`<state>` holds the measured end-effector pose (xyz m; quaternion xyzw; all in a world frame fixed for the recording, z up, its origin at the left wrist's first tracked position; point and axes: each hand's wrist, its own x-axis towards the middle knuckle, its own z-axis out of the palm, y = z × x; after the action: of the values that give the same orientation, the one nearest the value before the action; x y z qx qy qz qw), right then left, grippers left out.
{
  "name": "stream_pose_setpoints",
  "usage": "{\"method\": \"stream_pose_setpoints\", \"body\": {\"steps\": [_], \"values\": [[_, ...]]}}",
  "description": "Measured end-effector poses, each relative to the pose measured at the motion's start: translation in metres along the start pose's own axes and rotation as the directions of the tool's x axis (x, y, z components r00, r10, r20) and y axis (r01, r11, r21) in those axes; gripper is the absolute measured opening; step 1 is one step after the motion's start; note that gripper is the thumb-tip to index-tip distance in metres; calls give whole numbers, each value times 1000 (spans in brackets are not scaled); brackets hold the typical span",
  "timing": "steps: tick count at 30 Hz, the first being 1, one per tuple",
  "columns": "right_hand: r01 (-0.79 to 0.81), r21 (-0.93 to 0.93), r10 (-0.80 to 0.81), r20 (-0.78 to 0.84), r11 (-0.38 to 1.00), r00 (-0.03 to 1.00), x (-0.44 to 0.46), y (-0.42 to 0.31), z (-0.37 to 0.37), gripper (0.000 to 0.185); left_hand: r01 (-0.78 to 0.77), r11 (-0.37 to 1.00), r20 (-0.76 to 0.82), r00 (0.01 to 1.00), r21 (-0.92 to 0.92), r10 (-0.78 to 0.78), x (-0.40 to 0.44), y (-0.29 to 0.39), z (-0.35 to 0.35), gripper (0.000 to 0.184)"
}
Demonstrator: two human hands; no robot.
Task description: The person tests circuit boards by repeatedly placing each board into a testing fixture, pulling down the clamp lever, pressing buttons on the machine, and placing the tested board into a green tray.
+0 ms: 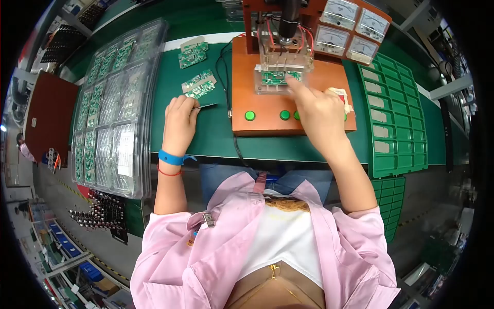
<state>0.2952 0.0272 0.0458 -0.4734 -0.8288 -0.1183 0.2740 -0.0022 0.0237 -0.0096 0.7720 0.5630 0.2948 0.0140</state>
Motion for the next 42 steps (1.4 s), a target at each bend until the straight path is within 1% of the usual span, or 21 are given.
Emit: {"method": "stream_pose_setpoints", "body": {"steps": [1,4,7,8,11,13,15,16,19,21,23,25,28,30,31,33,35,36,39,40,42], "values": [[18,-40,-16,53,999,998,3,1,3,26,15,1000,1,1000,3,-15,-4,5,0,10],[88,-212,-46,196,973,979,17,0,6,29,62,997,-56,996,-47,-65,-17,17,6,10],[176,-222,-136,185,959,973,30,-4,4,23,43,998,-144,988,-48,-49,-24,22,12,15],[194,-164,-176,120,967,977,32,-5,9,4,23,1000,-139,990,-15,-25,-27,21,12,21],[274,-183,-270,46,944,962,29,-4,17,13,6,1000,-167,986,-7,-7,-29,19,15,19],[295,-189,-308,-39,936,951,25,-3,21,8,55,994,-249,966,-91,-76,-30,22,18,14],[294,-173,-330,-235,940,914,17,-4,17,5,46,994,-300,951,-98,-73,-33,13,21,11],[260,-173,-298,-251,950,921,8,-8,0,5,57,993,-311,947,-101,-86,-34,14,21,11],[192,-7,-184,-315,981,931,-25,14,-58,12,145,974,-347,917,-173,-198,-40,15,18,11],[2,-134,-26,-177,991,984,-59,42,-97,20,196,961,-351,901,-193,-254,-42,17,16,14],[-190,-330,188,-40,924,981,-96,68,-124,16,196,955,-365,892,-223,-268,-42,20,17,19],[-235,-464,337,150,854,930,-127,85,-143,15,174,944,-390,878,-281,-278,-38,29,14,21],[-234,-428,408,376,873,832,-151,96,-148,15,68,963,-382,909,-259,-167,-26,43,11,22],[-244,-379,398,410,893,820,-158,101,-143,14,-5,976,-373,924,-219,-79,-15,56,7,23],[-243,-346,382,427,906,819,-157,104,-140,14,-89,976,-368,930,-199,10,-7,67,4,26],[-330,-347,438,305,878,846,-146,95,-139,24,-242,962,-355,916,-128,184,9,89,-4,32],[-393,-268,414,25,880,910,-131,90,-130,33,-381,923,-294,890,-60,348,24,103,-7,41],[-427,-134,414,-116,894,903,-124,86,-119,36,-433,900,-262,874,-38,409,31,109,-8,41],[-271,14,256,-381,963,889,-102,82,-63,37,-528,846,-141,834,71,533,51,120,0,37],[-192,-72,147,-407,979,902,-92,81,-48,36,-517,852,-121,843,83,524,55,123,5,39],[-160,-50,125,-417,986,900,-84,84,-19,32,-514,848,-92,845,125,526,65,126,16,39]]}}
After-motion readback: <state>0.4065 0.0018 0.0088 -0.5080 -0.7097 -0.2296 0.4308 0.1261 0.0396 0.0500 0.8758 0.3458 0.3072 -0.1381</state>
